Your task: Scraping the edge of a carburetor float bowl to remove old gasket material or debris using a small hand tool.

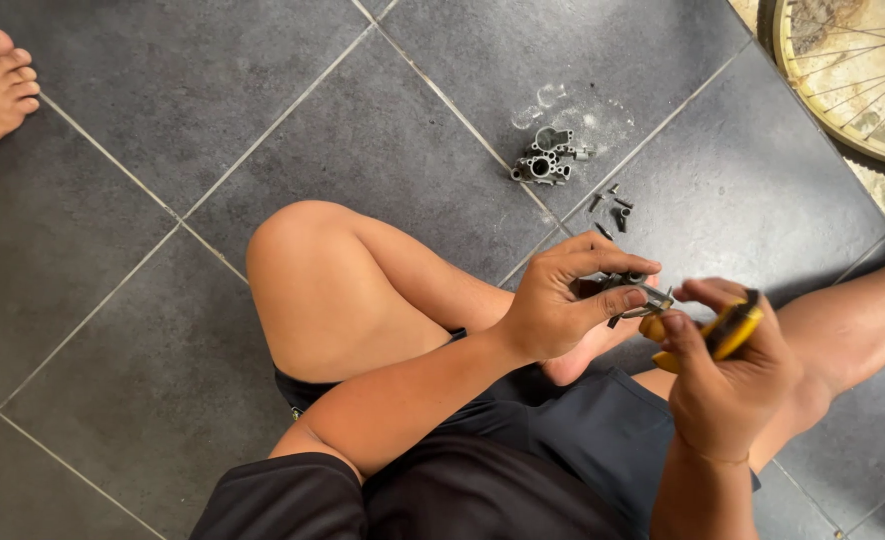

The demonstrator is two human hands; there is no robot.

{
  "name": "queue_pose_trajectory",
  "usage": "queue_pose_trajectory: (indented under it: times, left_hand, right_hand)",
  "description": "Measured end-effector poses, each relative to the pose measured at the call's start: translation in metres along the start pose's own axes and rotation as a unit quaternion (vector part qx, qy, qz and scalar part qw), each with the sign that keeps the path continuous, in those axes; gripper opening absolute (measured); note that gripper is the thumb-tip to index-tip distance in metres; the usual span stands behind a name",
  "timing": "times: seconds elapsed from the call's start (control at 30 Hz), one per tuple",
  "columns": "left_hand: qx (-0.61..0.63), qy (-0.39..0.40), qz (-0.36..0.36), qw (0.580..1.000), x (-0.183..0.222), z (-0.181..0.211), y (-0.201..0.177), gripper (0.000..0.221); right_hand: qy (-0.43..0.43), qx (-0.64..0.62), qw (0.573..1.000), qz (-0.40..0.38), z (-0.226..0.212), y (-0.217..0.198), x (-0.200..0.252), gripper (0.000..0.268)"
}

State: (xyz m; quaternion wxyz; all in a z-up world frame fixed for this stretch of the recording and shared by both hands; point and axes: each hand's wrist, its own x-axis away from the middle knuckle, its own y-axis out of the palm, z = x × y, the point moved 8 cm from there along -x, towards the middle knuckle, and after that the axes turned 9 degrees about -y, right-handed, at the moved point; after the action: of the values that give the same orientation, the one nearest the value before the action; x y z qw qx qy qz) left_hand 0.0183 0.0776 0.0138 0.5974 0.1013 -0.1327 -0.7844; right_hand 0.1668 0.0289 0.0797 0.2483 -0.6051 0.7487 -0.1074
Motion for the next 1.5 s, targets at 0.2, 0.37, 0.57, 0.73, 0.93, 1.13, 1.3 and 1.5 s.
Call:
queue_pose_trajectory:
  times: [0.2, 0.37, 0.57, 0.73, 0.93, 1.13, 1.3, 1.5]
  left_hand:
    - [-0.005, 0.003, 0.004, 1.0, 0.0, -0.009, -0.001, 0.028]
    - [0.066, -0.011, -0.02, 0.998, 0.004, -0.009, 0.005, 0.028]
    - [0.125, -0.006, -0.035, 0.992, 0.003, -0.01, 0.005, 0.026]
    - [0.185, -0.088, -0.126, 0.971, 0.003, -0.001, 0.012, 0.038]
    - [0.208, -0.075, -0.121, 0.968, 0.0, 0.002, 0.002, 0.029]
    - [0.27, -0.024, -0.095, 0.958, 0.0, 0.012, 0.004, 0.039]
    - [0.196, 0.006, -0.087, 0.977, 0.003, 0.016, -0.002, 0.03]
    - [0.127, 0.044, -0.069, 0.988, 0.003, 0.032, -0.003, 0.026]
  right_hand:
    - [0.042, 0.015, 0.999, 0.009, -0.002, 0.0, 0.004, 0.006]
    - [-0.022, 0.076, 0.997, -0.025, -0.013, 0.001, 0.003, 0.013]
    - [-0.026, 0.036, 0.999, 0.003, -0.023, 0.003, -0.005, 0.011]
    - [-0.028, 0.037, 0.999, 0.026, -0.039, -0.012, -0.013, 0.016]
    - [-0.093, 0.015, 0.996, 0.002, -0.038, -0.014, -0.006, 0.034]
    - [-0.092, -0.138, 0.984, 0.059, -0.023, 0.004, 0.0, 0.05]
    - [-0.063, -0.109, 0.99, 0.061, -0.031, 0.002, -0.004, 0.046]
    - [-0.042, -0.045, 0.998, 0.014, -0.032, -0.01, -0.008, 0.038]
